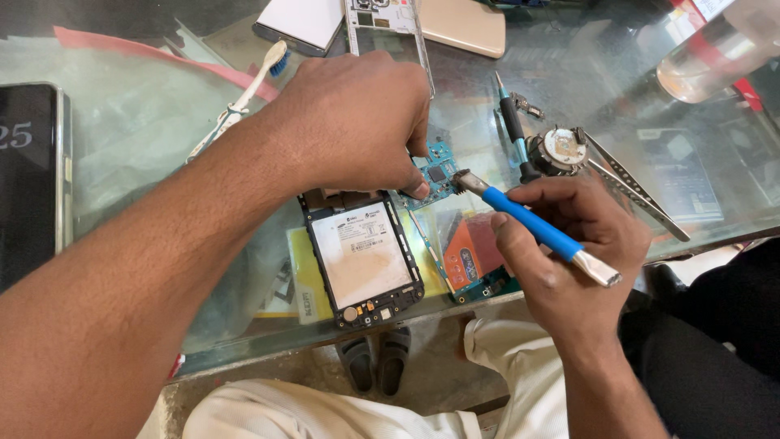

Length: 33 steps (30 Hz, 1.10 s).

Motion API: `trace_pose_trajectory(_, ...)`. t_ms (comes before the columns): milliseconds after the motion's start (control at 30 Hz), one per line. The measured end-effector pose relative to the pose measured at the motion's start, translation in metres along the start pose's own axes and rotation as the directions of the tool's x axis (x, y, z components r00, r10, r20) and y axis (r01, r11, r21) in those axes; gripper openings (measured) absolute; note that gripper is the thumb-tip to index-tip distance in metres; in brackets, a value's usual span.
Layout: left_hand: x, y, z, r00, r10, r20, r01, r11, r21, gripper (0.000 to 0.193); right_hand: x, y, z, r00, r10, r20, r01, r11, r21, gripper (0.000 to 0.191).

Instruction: The person cleans a disassembled smartphone motherboard on a glass workbench, scrubbing the circuit board with a brush and scraping it with a blue-handled metal tool, then uses tweezers to work on small components on the board. Disassembled phone parts and repair tools lie around the bench.

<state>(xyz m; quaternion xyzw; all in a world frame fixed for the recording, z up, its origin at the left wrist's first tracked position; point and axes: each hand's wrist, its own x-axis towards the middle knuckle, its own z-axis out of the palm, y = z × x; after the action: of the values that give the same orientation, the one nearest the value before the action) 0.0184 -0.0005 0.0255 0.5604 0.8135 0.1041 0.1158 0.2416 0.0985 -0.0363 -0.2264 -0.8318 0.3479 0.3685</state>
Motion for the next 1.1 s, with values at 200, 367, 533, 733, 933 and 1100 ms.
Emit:
trace_pose_trajectory(200,-0.0003,0.0005,-0.0007,1.000,0.006,-0.005,-0.006,1.000,-0.008,0.041,-0.0011,0.0007,0.0000,1.000,0.014,0.007,-0.014,0.999,0.045,0.017)
trace_pose_trajectory(367,-0.0019,0.0017,-0.0025,0.998,-0.025,0.056,0.026,1.000,-0.008,0.037,-0.0009,-0.0005,0.0015,0.999,-0.010,0.034,0.007,0.995,0.099,0.018)
trace_pose_trajectory(533,-0.0016,0.0007,-0.0025,1.000,-0.003,0.031,0.004,1.000,-0.009,0.036,-0.0005,-0.0008,0.0017,0.999,-0.017,0.036,0.015,0.998,0.054,0.018)
trace_pose_trajectory(733,-0.0010,-0.0002,-0.0010,1.000,0.014,0.003,-0.014,1.000,-0.011,0.039,-0.0015,-0.0026,0.0005,0.999,-0.037,0.016,0.038,0.998,-0.057,0.018)
trace_pose_trajectory(933,-0.0013,-0.0007,-0.0003,1.000,0.012,0.014,-0.011,1.000,-0.010,0.038,-0.0011,-0.0035,0.0011,1.000,-0.019,0.024,0.020,0.999,-0.026,0.019)
trace_pose_trajectory(1100,-0.0003,-0.0014,0.0011,1.000,0.028,-0.011,-0.028,1.000,0.000,0.038,-0.0022,-0.0040,0.0013,0.999,-0.035,0.023,0.037,0.994,-0.101,0.019)
